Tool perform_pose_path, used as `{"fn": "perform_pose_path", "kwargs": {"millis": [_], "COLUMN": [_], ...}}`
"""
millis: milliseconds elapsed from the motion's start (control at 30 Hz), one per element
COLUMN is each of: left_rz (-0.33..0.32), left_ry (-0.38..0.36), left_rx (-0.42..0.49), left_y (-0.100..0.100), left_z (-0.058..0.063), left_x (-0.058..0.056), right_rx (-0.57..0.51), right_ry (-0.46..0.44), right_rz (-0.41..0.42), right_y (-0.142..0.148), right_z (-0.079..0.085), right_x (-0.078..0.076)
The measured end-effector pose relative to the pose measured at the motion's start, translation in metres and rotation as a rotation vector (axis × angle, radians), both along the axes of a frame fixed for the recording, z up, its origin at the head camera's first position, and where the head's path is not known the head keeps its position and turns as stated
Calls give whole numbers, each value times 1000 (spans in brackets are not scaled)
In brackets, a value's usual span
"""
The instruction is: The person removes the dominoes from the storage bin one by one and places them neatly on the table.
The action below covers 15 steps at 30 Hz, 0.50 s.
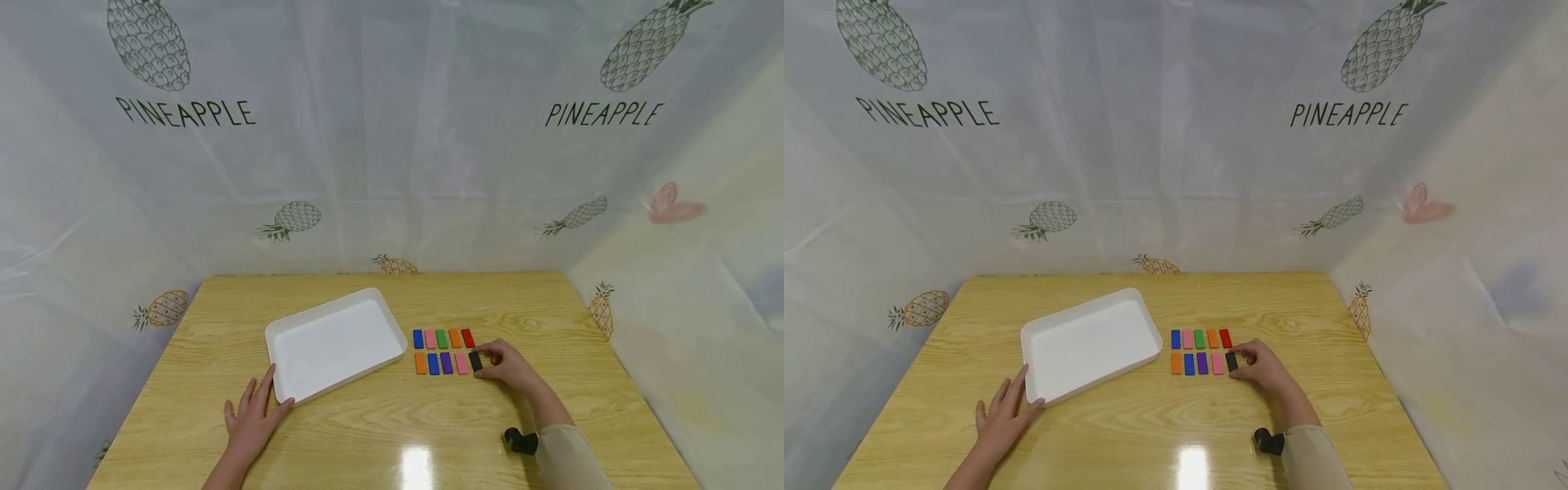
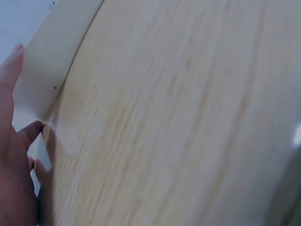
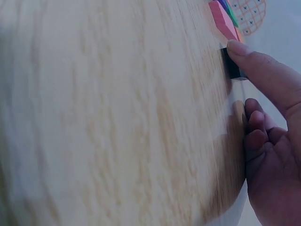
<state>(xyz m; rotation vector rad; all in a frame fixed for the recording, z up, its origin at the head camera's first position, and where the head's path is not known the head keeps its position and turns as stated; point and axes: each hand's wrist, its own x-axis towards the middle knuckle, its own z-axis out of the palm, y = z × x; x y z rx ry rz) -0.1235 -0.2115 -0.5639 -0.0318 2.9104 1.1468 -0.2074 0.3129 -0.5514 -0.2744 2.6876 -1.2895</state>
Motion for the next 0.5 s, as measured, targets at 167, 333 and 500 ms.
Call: {"fn": "perform_pose_path", "kwargs": {"millis": [167, 333, 500], "left_rz": [9, 16, 25], "left_ry": [-2, 15, 74], "left_rx": [1, 9, 48], "left_y": [-1, -4, -7], "left_z": [1, 2, -1], "left_x": [2, 2, 1], "right_rx": [2, 3, -15], "right_ry": [-14, -8, -5], "right_rz": [3, 7, 2], "right_y": [0, -3, -4], "right_z": [0, -2, -4], "right_x": [-2, -6, -6]}}
